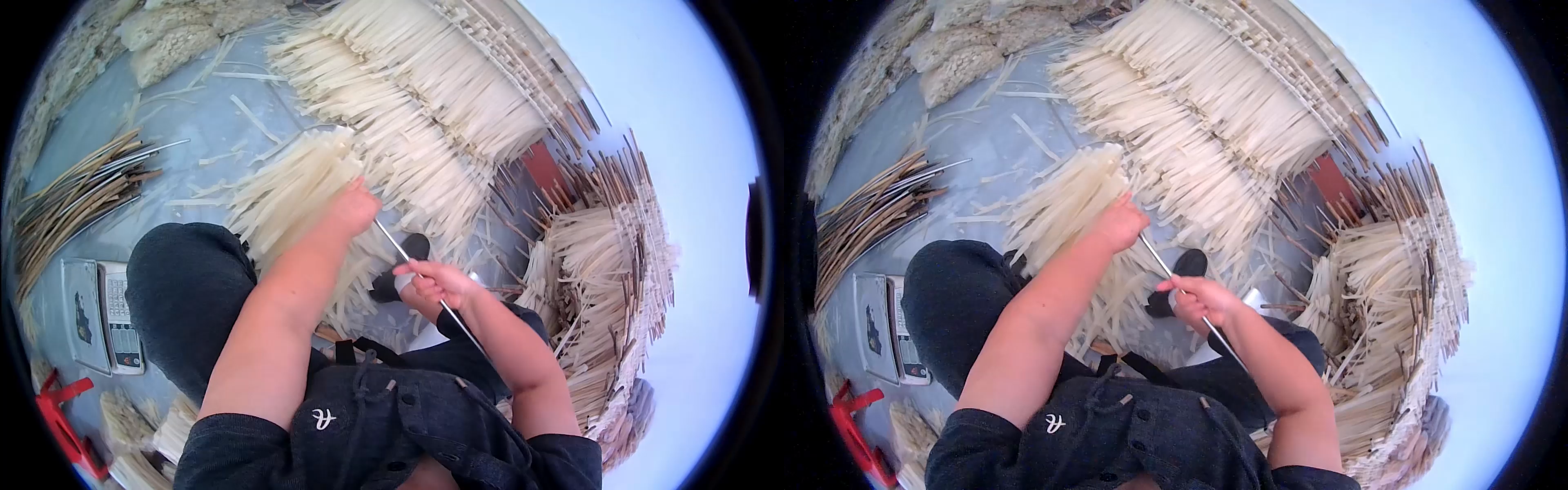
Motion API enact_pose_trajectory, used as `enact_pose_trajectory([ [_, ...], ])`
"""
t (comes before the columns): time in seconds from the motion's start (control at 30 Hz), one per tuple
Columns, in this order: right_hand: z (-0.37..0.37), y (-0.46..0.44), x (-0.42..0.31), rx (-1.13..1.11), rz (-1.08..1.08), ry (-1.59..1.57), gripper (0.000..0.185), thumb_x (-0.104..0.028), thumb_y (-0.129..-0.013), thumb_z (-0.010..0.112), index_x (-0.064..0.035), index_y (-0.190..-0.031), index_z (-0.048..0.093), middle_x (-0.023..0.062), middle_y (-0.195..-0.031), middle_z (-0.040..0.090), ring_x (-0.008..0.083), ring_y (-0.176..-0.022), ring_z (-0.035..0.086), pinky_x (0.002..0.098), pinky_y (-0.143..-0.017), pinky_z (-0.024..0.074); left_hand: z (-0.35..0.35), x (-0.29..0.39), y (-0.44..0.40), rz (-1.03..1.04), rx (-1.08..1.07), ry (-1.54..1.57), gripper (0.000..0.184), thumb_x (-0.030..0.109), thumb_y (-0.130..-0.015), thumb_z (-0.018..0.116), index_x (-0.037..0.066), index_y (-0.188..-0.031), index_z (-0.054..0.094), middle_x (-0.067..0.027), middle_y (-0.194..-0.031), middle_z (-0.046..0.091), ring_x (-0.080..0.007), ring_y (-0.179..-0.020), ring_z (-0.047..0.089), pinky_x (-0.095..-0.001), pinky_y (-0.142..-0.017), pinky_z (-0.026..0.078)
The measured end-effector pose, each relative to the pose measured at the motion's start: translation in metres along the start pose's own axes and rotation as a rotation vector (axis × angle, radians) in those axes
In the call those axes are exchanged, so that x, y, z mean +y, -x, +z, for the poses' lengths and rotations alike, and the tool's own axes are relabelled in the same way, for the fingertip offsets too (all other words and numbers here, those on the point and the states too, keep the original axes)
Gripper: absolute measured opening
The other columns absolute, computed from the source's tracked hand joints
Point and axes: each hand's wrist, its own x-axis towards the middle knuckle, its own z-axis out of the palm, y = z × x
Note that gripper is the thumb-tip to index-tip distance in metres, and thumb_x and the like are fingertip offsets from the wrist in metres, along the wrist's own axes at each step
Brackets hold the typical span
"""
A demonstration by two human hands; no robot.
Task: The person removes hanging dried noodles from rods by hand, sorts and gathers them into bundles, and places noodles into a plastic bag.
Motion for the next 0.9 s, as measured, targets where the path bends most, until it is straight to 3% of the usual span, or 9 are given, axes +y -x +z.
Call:
enact_pose_trajectory([
  [0.17, -0.012, 0.018, 0.034, -0.06, -0.008, -0.027, 0.031, -0.031, -0.1, 0.048, -0.0043, -0.11, 0.06, -0.0074, -0.062, 0.037, 0.0045, -0.044, 0.028, 0.0199, -0.037, 0.023, 0.013, 0.013, -0.001, 0.051, -0.053, -0.03, 0.02, 0.009, -0.078, 0.058, 0.015, -0.093, 0.069, -0.0039, -0.093, 0.068, -0.0222, -0.104, 0.06, -0.0433, -0.115, 0.025],
  [0.27, 0.016, 0.022, 0.05, 0.524, -0.514, 0.78, 0.026, -0.027, -0.098, 0.05, -0.0066, -0.094, 0.066, -0.0053, -0.063, 0.049, 0.0044, -0.045, 0.037, 0.0217, -0.037, 0.0272, 0.019, 0.017, -0.004, 0.046, -0.072, 0.001, 0.019, 0.01, -0.077, 0.059, 0.015, -0.093, 0.069, -0.0033, -0.093, 0.068, -0.0212, -0.104, 0.059, -0.0432, -0.116, 0.024],
  [0.4, 0.007, 0.035, 0.053, 0.559, -0.24, 0.674, 0.026, -0.029, -0.097, 0.052, -0.0066, -0.101, 0.064, -0.0048, -0.057, 0.046, 0.0052, -0.041, 0.035, 0.0216, -0.037, 0.0259, 0.026, 0.011, 0.0, 0.057, -0.016, 0.0, 0.015, 0.011, -0.078, 0.059, 0.014, -0.09, 0.067, -0.0033, -0.091, 0.067, -0.0204, -0.101, 0.059, -0.0433, -0.116, 0.024],
  [0.47, -0.006, 0.05, 0.052, 0.2, -0.044, 0.164, 0.029, -0.032, -0.097, 0.052, -0.0064, -0.106, 0.061, -0.0039, -0.055, 0.043, 0.0062, -0.039, 0.034, 0.0209, -0.036, 0.0257, 0.027, 0.015, 0.003, 0.102, 0.02, -0.018, 0.014, 0.011, -0.078, 0.059, 0.014, -0.089, 0.067, -0.0032, -0.09, 0.066, -0.0203, -0.101, 0.059, -0.0431, -0.116, 0.023],
  [0.57, -0.023, 0.035, 0.05, 0.216, -0.076, 0.316, 0.032, -0.034, -0.097, 0.052, -0.0057, -0.11, 0.059, -0.0041, -0.053, 0.039, 0.006, -0.038, 0.032, 0.0202, -0.036, 0.025, 0.024, 0.025, 0.005, 0.096, 0.028, -0.042, 0.01, 0.011, -0.079, 0.058, 0.013, -0.084, 0.066, -0.0033, -0.087, 0.066, -0.0206, -0.1, 0.059, -0.0457, -0.116, 0.022],
  [0.67, 0.006, -0.013, 0.031, 0.33, -0.347, 0.399, 0.028, -0.03, -0.099, 0.05, -0.0063, -0.11, 0.06, -0.0052, -0.057, 0.04, 0.0038, -0.042, 0.033, 0.0202, -0.038, 0.0234, 0.022, 0.022, 0.016, 0.047, -0.068, -0.108, 0.02, 0.014, -0.08, 0.058, 0.013, -0.099, 0.066, -0.0052, -0.095, 0.065, -0.0227, -0.106, 0.058, -0.0489, -0.115, 0.022],
  [0.73, 0.015, -0.032, 0.016, 0.334, -0.335, 0.347, 0.026, -0.028, -0.099, 0.051, -0.0061, -0.11, 0.06, -0.0054, -0.058, 0.041, 0.0035, -0.044, 0.034, 0.02, -0.039, 0.024, 0.027, 0.019, 0.027, 0.103, 0.393, -0.021, 0.039, 0.019, -0.081, 0.062, 0.014, -0.12, 0.059, -0.0083, -0.114, 0.06, -0.0248, -0.118, 0.051, -0.0508, -0.113, 0.023],
  [0.77, 0.013, -0.042, 0.015, 0.362, -0.351, 0.362, 0.025, -0.025, -0.099, 0.05, -0.0055, -0.112, 0.059, -0.0059, -0.058, 0.04, 0.0034, -0.044, 0.033, 0.0199, -0.039, 0.024, 0.029, 0.016, 0.032, 0.106, 0.382, -0.028, 0.039, 0.019, -0.081, 0.062, 0.014, -0.12, 0.059, -0.0083, -0.114, 0.06, -0.0248, -0.118, 0.051, -0.0508, -0.113, 0.023],
  [0.9, 0.017, -0.04, 0.005, 0.404, -0.325, 0.28, 0.027, -0.025, -0.1, 0.05, -0.0058, -0.114, 0.062, -0.0078, -0.057, 0.035, 0.002, -0.045, 0.028, 0.0196, -0.039, 0.0217, 0.02, 0.011, 0.05, -0.444, 0.268, 0.187, 0.074, 0.033, -0.073, 0.075, 0.015, -0.137, 0.041, -0.0137, -0.133, 0.046, -0.0303, -0.13, 0.039, -0.0482, -0.111, 0.026],
])
